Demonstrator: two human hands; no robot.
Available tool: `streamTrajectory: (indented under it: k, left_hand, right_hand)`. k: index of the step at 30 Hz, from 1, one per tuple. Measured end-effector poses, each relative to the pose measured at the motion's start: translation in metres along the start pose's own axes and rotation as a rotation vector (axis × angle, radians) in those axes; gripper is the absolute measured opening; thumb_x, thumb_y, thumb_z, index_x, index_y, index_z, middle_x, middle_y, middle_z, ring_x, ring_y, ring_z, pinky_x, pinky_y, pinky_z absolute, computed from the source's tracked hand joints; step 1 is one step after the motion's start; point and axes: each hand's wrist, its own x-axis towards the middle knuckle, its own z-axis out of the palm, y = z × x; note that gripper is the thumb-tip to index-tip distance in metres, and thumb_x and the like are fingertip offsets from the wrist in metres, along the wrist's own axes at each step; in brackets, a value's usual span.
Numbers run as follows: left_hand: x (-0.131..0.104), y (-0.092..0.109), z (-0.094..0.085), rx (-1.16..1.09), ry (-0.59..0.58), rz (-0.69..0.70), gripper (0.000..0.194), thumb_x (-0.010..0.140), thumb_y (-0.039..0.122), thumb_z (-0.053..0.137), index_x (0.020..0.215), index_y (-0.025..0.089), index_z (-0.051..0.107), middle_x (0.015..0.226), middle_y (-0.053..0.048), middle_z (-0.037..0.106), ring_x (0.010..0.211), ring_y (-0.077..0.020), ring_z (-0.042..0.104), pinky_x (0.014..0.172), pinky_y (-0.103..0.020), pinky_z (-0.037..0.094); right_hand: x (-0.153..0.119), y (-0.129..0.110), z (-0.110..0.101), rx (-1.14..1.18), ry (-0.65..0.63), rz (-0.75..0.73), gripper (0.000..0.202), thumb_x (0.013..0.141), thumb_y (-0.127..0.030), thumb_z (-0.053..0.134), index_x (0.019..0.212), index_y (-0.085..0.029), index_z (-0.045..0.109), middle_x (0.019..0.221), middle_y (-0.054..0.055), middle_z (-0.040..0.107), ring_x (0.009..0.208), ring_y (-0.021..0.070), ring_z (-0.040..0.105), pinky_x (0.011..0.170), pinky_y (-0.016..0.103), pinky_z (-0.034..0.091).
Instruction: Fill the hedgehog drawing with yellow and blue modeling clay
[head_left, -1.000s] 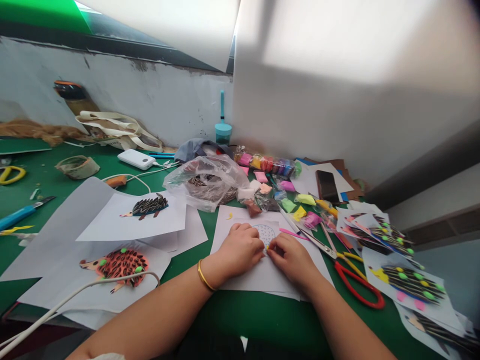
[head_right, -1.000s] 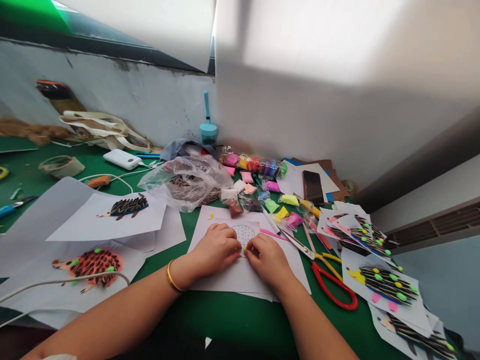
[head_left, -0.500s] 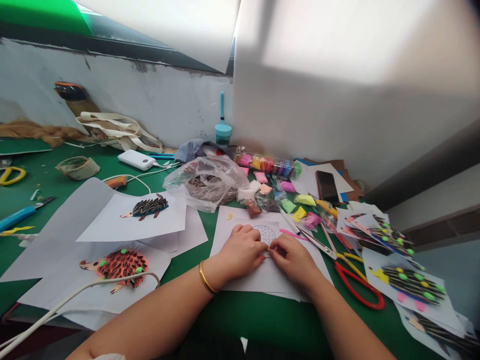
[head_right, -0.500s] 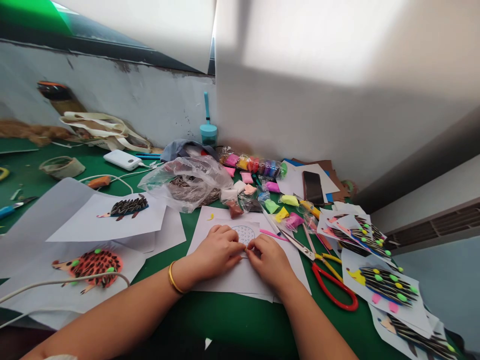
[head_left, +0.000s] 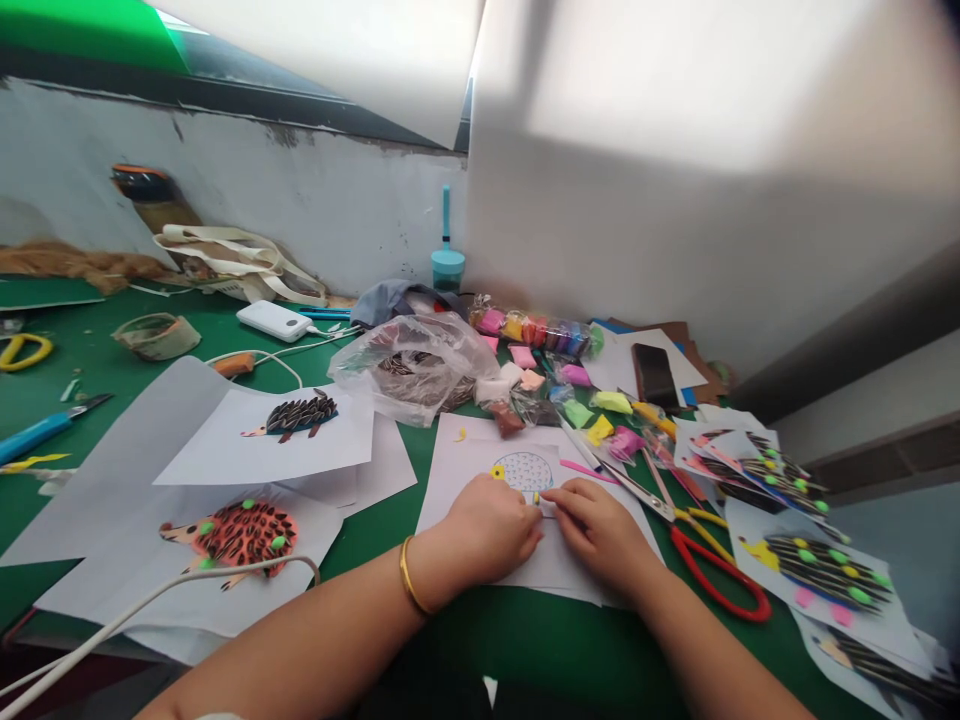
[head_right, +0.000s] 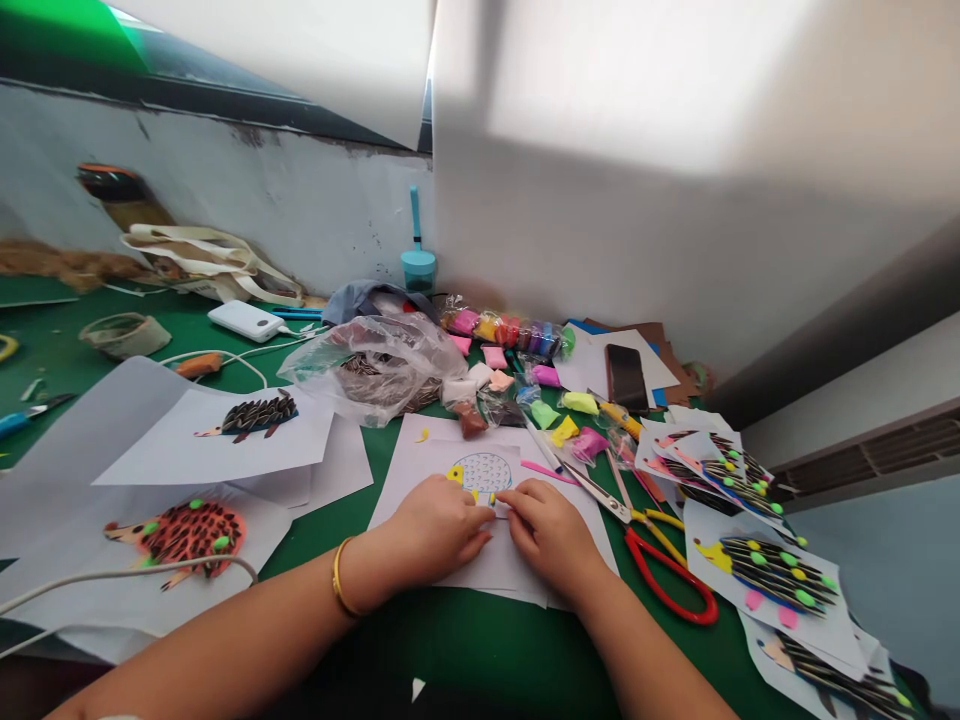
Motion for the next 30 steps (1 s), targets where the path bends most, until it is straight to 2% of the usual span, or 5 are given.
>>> streamTrajectory:
  k: [3,8,14,22,30]
  left_hand:
    - [-0.003,0.014,0.003,0.083,-0.029,-0.042,0.037,0.09,0.043,0.053,0.112,0.015,0.063,0.08,-0.01,0.069,0.074,-0.0263,0.065,0.067,-0.038,0.044]
    - [-0.003,0.027,0.0,0.073,-0.089,-0.08,0.036,0.091,0.041,0.051,0.108,0.011,0.063,0.084,-0.012,0.07,0.076,-0.0284,0.067,0.07,-0.042,0.048]
    - [0.0,0.025,0.001,0.067,-0.097,-0.088,0.034,0.091,0.04,0.05,0.103,0.011,0.064,0.081,-0.013,0.07,0.075,-0.0284,0.067,0.069,-0.042,0.048]
    - [-0.001,0.023,0.003,0.072,-0.069,-0.079,0.034,0.091,0.042,0.05,0.101,0.012,0.064,0.08,-0.013,0.07,0.074,-0.0294,0.067,0.068,-0.043,0.049]
    - [-0.001,0.023,0.002,0.06,-0.07,-0.091,0.034,0.091,0.041,0.051,0.098,0.012,0.065,0.08,-0.013,0.07,0.075,-0.0277,0.067,0.069,-0.04,0.049]
  right_hand:
    - [0.0,0.001,0.004,-0.016,0.041,-0.043,0.032,0.091,-0.015,0.05,0.116,-0.024,0.068,0.095,0.007,0.064,0.088,0.0206,0.061,0.078,0.036,0.052]
    - [0.001,0.0,0.009,-0.057,0.043,-0.072,0.033,0.09,-0.013,0.051,0.115,-0.022,0.07,0.089,0.008,0.064,0.082,0.0207,0.06,0.074,0.036,0.052]
    - [0.002,0.001,0.012,-0.079,0.016,-0.042,0.032,0.089,-0.014,0.051,0.112,-0.02,0.072,0.087,0.009,0.065,0.081,0.021,0.06,0.074,0.037,0.052]
    - [0.003,0.002,0.007,0.078,0.072,0.026,0.033,0.091,-0.016,0.048,0.112,-0.024,0.072,0.086,0.006,0.064,0.08,0.019,0.062,0.073,0.034,0.054]
    - [0.003,0.002,0.013,-0.04,0.019,0.001,0.032,0.089,-0.016,0.05,0.112,-0.021,0.073,0.09,0.008,0.067,0.084,0.0214,0.062,0.077,0.037,0.052]
